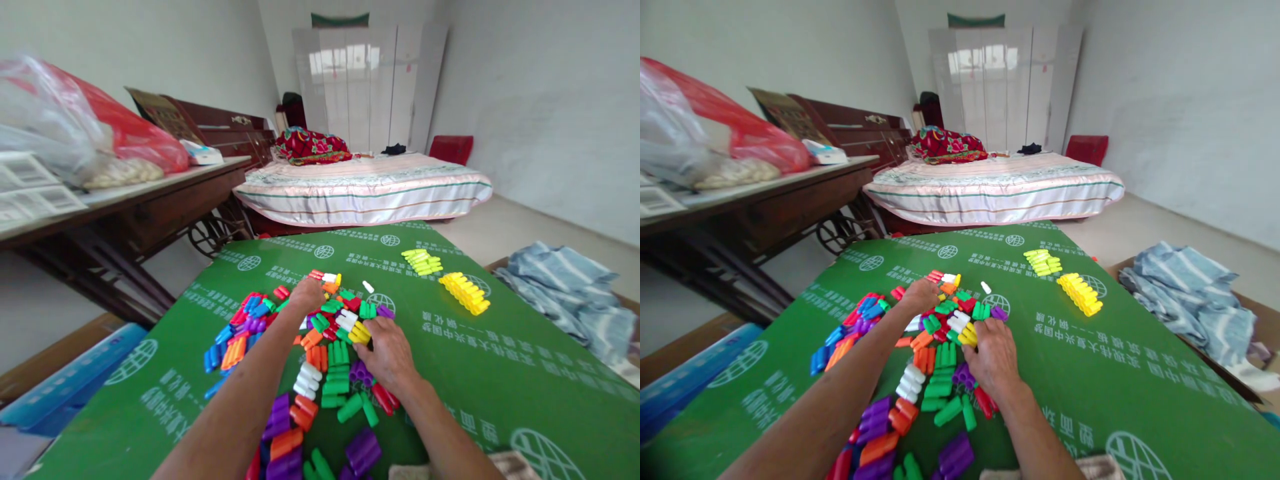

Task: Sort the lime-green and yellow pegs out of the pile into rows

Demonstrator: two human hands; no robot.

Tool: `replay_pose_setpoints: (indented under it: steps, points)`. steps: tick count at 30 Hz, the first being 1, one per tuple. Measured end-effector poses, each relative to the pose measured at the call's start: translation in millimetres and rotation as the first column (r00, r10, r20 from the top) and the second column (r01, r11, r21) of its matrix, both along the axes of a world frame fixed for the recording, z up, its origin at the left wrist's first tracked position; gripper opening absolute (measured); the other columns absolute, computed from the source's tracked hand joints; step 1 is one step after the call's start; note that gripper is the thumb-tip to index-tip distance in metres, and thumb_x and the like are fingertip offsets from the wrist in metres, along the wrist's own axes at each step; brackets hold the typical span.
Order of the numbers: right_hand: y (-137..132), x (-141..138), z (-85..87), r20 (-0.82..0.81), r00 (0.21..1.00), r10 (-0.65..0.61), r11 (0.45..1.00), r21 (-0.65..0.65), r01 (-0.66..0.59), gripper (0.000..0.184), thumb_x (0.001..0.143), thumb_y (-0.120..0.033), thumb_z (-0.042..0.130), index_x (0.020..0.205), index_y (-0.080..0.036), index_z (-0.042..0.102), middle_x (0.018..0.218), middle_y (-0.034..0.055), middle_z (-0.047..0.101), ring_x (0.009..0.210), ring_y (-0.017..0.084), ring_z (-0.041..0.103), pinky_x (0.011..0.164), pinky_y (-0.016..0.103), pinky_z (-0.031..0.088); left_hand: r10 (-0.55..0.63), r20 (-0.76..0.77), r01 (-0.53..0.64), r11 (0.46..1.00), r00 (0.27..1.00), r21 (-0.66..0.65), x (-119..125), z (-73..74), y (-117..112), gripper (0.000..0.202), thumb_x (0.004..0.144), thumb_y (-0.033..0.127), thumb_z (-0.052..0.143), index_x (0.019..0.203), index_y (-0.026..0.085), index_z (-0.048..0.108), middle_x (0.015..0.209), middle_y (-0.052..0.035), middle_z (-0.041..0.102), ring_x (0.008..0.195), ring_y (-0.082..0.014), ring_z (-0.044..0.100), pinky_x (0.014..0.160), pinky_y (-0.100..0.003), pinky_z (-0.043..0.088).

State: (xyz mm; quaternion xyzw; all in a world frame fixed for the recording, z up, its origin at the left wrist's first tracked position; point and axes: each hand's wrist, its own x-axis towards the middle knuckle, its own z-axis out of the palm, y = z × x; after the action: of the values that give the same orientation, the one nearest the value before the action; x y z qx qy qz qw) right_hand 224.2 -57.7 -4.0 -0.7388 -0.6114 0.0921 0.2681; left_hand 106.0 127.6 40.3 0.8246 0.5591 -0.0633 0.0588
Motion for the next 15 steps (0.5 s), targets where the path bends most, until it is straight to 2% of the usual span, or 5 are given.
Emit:
replay_pose_setpoints:
  steps: [4,8,12,15]
  points:
    - [0.4,0.7,-0.6,0.008,1.000,-0.001,1.000,-0.001,0.001,0.026,0.078,-0.031,0.059,0.099,-0.017,0.065,0.100,0.0093,0.063,0.098,0.024,0.052,0.088,0.035,0.039,0.016,0.007,-0.016,1.000,1.000,-0.005,0.8,-4.0,1.2,0.025,0.070,0.019,0.056,0.091,0.013,0.070,0.101,-0.0168,0.069,0.100,-0.0258,0.063,0.083,-0.031,0.048]
    - [0.6,0.6,2.6,0.013,1.000,-0.007,1.000,-0.011,0.007,0.024,0.077,-0.030,0.059,0.097,-0.018,0.065,0.098,0.0089,0.063,0.096,0.024,0.053,0.087,0.035,0.040,0.031,0.068,-0.030,1.000,0.997,-0.003,-0.8,-1.5,2.0,0.023,0.068,0.017,0.057,0.088,0.013,0.068,0.100,-0.0151,0.070,0.099,-0.0253,0.063,0.084,-0.031,0.047]
    - [1.5,-1.4,4.7,0.011,1.000,-0.022,1.000,0.012,0.021,0.025,0.076,-0.032,0.062,0.096,-0.017,0.066,0.097,0.0086,0.063,0.095,0.023,0.053,0.086,0.033,0.040,0.055,0.206,-0.058,0.998,0.977,0.008,-4.9,7.5,-3.0,0.011,0.067,0.021,0.058,0.072,0.015,0.066,0.083,-0.0094,0.069,0.090,-0.0246,0.064,0.079,-0.030,0.047]
    - [2.4,-3.7,5.5,0.018,0.999,-0.050,0.998,0.032,0.050,0.028,0.073,-0.040,0.066,0.088,-0.017,0.067,0.094,0.0093,0.064,0.094,0.024,0.054,0.085,0.035,0.041,0.076,0.369,-0.077,0.997,0.926,-0.010,-8.4,11.7,-15.1,0.009,0.067,0.025,0.056,0.066,0.017,0.062,0.065,-0.0016,0.064,0.075,-0.0192,0.062,0.068,-0.026,0.046]
